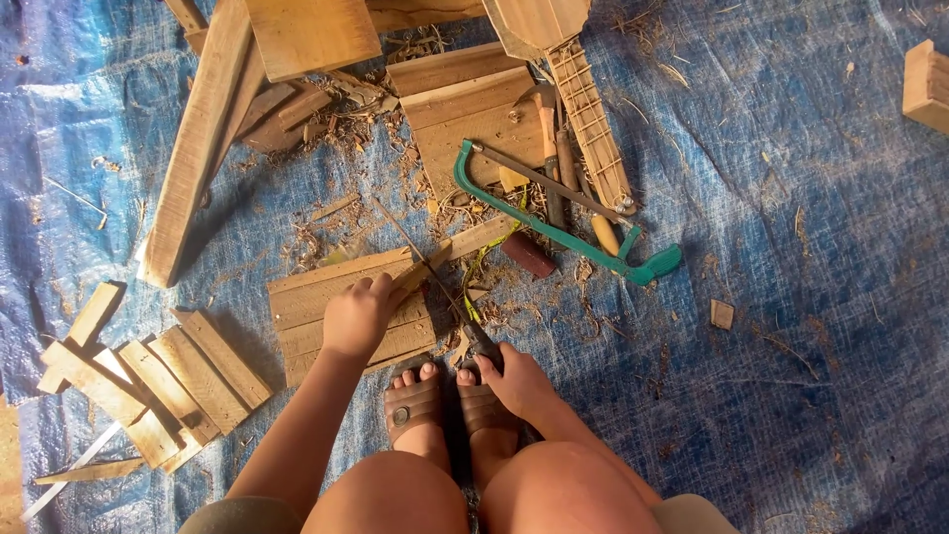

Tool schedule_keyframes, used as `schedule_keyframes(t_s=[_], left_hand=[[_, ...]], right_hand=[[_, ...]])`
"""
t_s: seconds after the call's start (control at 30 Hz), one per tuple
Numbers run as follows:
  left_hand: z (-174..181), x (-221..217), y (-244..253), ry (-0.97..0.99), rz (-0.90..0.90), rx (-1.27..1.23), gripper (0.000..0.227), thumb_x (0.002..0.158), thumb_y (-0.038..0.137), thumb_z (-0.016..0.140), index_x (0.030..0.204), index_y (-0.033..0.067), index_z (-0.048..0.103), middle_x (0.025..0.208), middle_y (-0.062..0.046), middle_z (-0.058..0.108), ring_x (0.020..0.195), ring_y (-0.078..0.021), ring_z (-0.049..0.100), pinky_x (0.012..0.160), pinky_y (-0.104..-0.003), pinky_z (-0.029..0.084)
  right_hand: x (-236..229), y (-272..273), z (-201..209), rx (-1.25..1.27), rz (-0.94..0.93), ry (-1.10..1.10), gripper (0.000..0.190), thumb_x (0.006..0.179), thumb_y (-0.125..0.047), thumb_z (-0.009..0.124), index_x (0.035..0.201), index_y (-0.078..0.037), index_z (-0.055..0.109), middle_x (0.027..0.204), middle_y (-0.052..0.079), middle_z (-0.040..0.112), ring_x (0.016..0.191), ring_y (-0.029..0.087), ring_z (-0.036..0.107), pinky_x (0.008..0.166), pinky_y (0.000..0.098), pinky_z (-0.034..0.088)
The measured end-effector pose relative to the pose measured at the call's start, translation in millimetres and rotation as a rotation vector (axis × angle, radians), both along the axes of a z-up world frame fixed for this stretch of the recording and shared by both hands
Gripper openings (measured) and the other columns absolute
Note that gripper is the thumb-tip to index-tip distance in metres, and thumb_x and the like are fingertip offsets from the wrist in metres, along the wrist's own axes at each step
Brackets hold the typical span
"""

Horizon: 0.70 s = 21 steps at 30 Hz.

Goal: Using a hacksaw to cut a curved shape out of a thin wooden board while working on the floor.

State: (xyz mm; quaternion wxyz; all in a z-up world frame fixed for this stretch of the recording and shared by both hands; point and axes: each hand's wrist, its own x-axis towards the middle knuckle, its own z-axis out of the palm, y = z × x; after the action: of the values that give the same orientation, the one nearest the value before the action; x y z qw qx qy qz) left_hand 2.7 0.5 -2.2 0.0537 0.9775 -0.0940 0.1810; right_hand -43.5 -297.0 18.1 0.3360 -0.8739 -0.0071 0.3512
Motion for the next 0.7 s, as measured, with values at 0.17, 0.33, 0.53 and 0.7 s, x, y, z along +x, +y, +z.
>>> schedule_keyframes(t_s=[0.17, 0.33, 0.53, 0.7], left_hand=[[1.3, 1.1, -4.8, 0.001, 0.035, 0.022, 0.030, 0.091, 0.047, 0.073, 0.085, 0.0218, 0.058, 0.066, 0.000, 0.061, 0.057, -0.0246, 0.071, 0.049, -0.034, 0.058], [3.1, 3.3, -3.3, 0.021, 0.016, -0.005, 0.029, 0.090, 0.046, 0.073, 0.088, 0.0206, 0.058, 0.069, -0.001, 0.063, 0.058, -0.0263, 0.072, 0.049, -0.036, 0.058], [-3.9, 7.0, -0.1, -0.043, -0.006, 0.059, 0.030, 0.092, 0.048, 0.071, 0.087, 0.0205, 0.059, 0.069, 0.000, 0.063, 0.059, -0.0238, 0.072, 0.051, -0.033, 0.058], [-2.4, 13.4, 3.3, 0.138, 0.016, -0.070, 0.031, 0.093, 0.047, 0.071, 0.090, 0.0180, 0.061, 0.071, -0.005, 0.067, 0.060, -0.0290, 0.074, 0.051, -0.040, 0.060]], right_hand=[[-4.5, 1.5, -15.1, -0.085, 0.025, -0.084, 0.058, 0.105, -0.051, 0.048, 0.127, 0.002, 0.059, 0.098, 0.025, 0.074, 0.074, 0.035, 0.076, 0.056, 0.0373, 0.062], [-1.3, -1.2, -15.0, -0.078, 0.025, -0.091, 0.051, 0.106, -0.050, 0.048, 0.115, -0.001, 0.061, 0.085, 0.019, 0.074, 0.056, 0.028, 0.072, 0.048, 0.0326, 0.058], [-0.9, -5.3, -7.0, 0.341, -0.158, 0.082, 0.044, 0.107, -0.042, 0.050, 0.103, 0.001, 0.063, 0.076, 0.013, 0.073, 0.044, 0.019, 0.067, 0.043, 0.0272, 0.058], [-3.1, -5.2, -15.4, 0.236, -0.112, -0.013, 0.042, 0.106, -0.042, 0.053, 0.101, -0.002, 0.064, 0.075, 0.011, 0.075, 0.048, 0.018, 0.070, 0.050, 0.0286, 0.059]])
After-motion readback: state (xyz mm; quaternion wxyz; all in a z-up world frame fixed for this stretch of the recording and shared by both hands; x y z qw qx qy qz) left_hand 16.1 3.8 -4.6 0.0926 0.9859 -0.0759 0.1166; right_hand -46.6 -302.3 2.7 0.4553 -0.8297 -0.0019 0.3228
